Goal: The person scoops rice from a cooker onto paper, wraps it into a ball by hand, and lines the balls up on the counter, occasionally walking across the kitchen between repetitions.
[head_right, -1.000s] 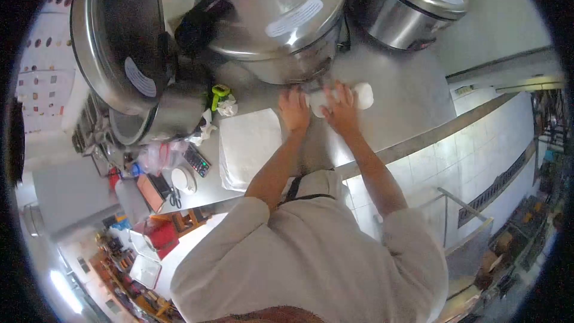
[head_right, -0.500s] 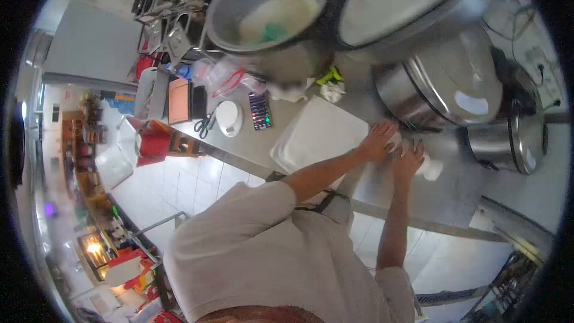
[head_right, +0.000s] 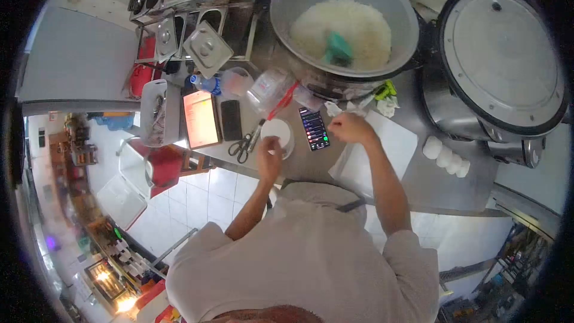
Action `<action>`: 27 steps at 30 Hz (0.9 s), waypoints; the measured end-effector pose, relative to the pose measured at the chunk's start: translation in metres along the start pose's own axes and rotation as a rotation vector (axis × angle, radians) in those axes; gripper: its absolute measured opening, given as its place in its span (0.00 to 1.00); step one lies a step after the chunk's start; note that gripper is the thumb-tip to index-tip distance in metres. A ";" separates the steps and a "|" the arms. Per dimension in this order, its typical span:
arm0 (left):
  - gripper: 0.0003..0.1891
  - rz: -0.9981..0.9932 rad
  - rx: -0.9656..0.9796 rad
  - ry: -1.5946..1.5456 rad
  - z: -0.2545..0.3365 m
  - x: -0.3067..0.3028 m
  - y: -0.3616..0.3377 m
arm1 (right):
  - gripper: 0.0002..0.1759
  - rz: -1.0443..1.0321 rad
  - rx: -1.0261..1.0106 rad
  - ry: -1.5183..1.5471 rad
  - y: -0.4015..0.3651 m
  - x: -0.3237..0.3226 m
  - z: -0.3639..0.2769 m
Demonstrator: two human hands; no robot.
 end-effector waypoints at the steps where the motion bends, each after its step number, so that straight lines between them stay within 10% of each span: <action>1: 0.08 0.062 0.043 -0.034 -0.004 -0.021 0.010 | 0.12 0.027 -0.039 -0.235 -0.004 0.010 -0.025; 4: 0.07 0.140 0.047 -0.085 0.013 -0.059 0.040 | 0.09 0.015 -0.339 0.288 -0.075 -0.019 -0.161; 8: 0.07 0.136 0.192 -0.167 0.063 -0.069 0.080 | 0.12 0.585 -0.200 -0.332 -0.105 -0.181 -0.223; 12: 0.08 0.094 0.312 -0.261 0.092 -0.048 0.107 | 0.18 0.167 0.143 -0.944 0.017 -0.207 -0.154; 16: 0.10 0.018 0.305 -0.312 0.116 -0.036 0.123 | 0.19 -0.264 0.334 -0.371 0.078 -0.162 -0.116; 22: 0.20 -0.079 0.248 -0.468 0.111 -0.023 0.142 | 0.28 -0.433 0.474 -0.632 0.068 -0.178 -0.109; 27: 0.40 -0.128 0.382 -0.212 0.140 -0.010 0.150 | 0.35 0.296 0.386 -0.935 0.002 -0.286 -0.170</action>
Point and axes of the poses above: each hand's wrist, its own y-axis towards the middle knuckle, its own x-axis out of the palm, z = x × y, the point moved 10 cm from there along y, towards the middle knuckle, and after that the axes turned 14 degrees about -z, right-handed, at the moved point
